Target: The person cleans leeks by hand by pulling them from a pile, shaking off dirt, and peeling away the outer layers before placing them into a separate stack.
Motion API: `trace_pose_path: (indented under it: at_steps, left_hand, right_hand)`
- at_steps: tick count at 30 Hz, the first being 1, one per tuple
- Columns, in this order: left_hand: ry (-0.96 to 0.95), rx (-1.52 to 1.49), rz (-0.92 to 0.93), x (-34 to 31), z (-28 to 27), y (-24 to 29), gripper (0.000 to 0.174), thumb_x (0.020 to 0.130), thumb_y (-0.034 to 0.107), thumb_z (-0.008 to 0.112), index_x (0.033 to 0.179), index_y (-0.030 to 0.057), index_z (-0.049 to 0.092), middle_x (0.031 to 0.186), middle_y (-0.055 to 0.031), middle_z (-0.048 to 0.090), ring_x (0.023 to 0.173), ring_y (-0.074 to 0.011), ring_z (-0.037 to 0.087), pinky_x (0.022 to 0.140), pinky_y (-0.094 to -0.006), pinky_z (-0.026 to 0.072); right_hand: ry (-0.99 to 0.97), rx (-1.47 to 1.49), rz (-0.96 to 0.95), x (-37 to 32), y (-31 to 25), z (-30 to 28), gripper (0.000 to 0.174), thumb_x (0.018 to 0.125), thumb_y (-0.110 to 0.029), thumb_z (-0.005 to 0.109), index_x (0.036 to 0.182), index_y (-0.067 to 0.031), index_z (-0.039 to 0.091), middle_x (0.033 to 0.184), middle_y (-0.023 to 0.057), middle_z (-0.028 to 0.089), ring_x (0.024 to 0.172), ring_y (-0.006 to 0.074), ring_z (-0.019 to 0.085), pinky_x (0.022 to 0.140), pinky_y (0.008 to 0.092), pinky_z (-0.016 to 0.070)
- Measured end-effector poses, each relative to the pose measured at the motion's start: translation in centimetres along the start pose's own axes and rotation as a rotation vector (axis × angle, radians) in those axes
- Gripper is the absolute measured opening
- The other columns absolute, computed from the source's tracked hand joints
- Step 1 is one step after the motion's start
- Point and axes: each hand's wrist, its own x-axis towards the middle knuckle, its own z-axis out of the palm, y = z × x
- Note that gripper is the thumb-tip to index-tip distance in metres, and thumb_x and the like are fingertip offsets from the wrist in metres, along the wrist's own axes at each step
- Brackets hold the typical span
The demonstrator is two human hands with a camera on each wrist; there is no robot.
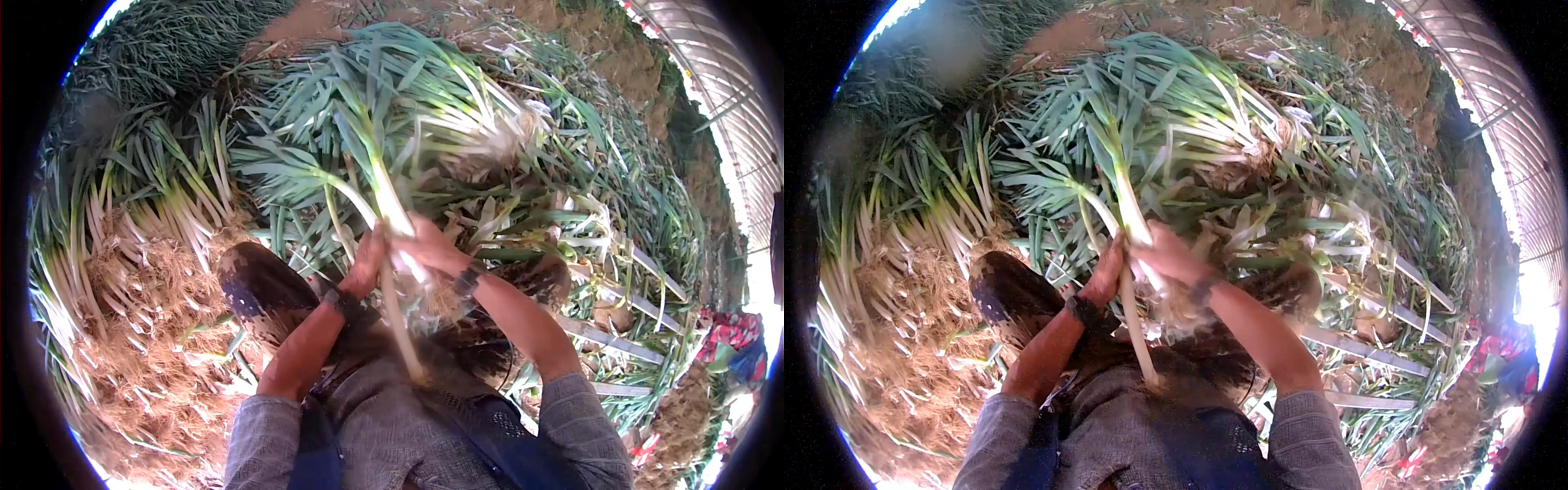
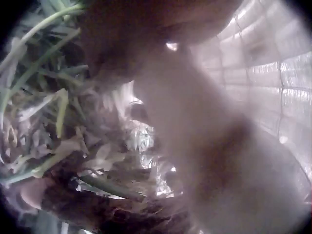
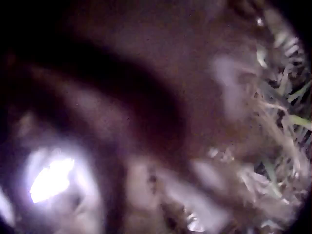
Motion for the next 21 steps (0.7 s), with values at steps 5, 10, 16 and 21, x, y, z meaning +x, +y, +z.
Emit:
trace_pose_path:
  at_steps: [5, 10, 16, 21]
  left_hand:
    - [0.051, 0.053, 0.040, 0.4, -1.1, -1.6, 0.070, 0.096, 0.061, 0.035, 0.115, -0.0043, 0.051, 0.079, -0.0065, 0.053, 0.068, -0.0149, 0.053, 0.057, -0.0333, 0.0476]
    - [-0.038, -0.459, 0.005, 6.5, -6.4, -3.9, 0.065, 0.092, 0.064, 0.044, 0.111, 0.0035, 0.060, 0.076, -0.0008, 0.052, 0.065, -0.0135, 0.051, 0.059, -0.0288, 0.0477]
    - [-0.105, -0.352, 0.183, 4.2, -4.6, -4.8, 0.040, 0.093, 0.040, 0.058, 0.114, 0.0063, 0.058, 0.081, 0.0003, 0.053, 0.071, -0.0117, 0.053, 0.061, -0.0276, 0.0475]
    - [-0.033, -0.381, -0.105, 2.6, -1.9, -3.7, 0.017, 0.092, 0.022, 0.057, 0.098, 0.0058, 0.055, 0.084, -0.0025, 0.058, 0.075, -0.0141, 0.056, 0.066, -0.0295, 0.0505]
  right_hand:
    - [-0.246, 0.213, -0.005, 0.2, -1.6, -0.4, 0.051, 0.076, -0.017, 0.073, 0.119, 0.0029, 0.054, 0.097, 0.0104, 0.065, 0.082, 0.0140, 0.062, 0.072, 0.0269, 0.0514]
    - [-0.270, 0.182, 0.230, -7.1, -3.4, -1.6, 0.050, 0.079, -0.017, 0.071, 0.118, 0.0071, 0.054, 0.093, 0.0091, 0.065, 0.078, 0.0140, 0.063, 0.064, 0.0236, 0.0525]
    - [-0.165, 0.357, 0.098, -10.5, -1.9, 0.1, 0.045, 0.079, -0.019, 0.073, 0.110, 0.0083, 0.053, 0.090, 0.0141, 0.067, 0.073, 0.0181, 0.067, 0.062, 0.0273, 0.0584]
    - [-0.150, 0.236, -0.065, -8.1, -6.4, -4.0, 0.044, 0.081, -0.016, 0.069, 0.115, 0.0085, 0.054, 0.090, 0.0145, 0.067, 0.075, 0.0183, 0.067, 0.069, 0.0275, 0.0572]
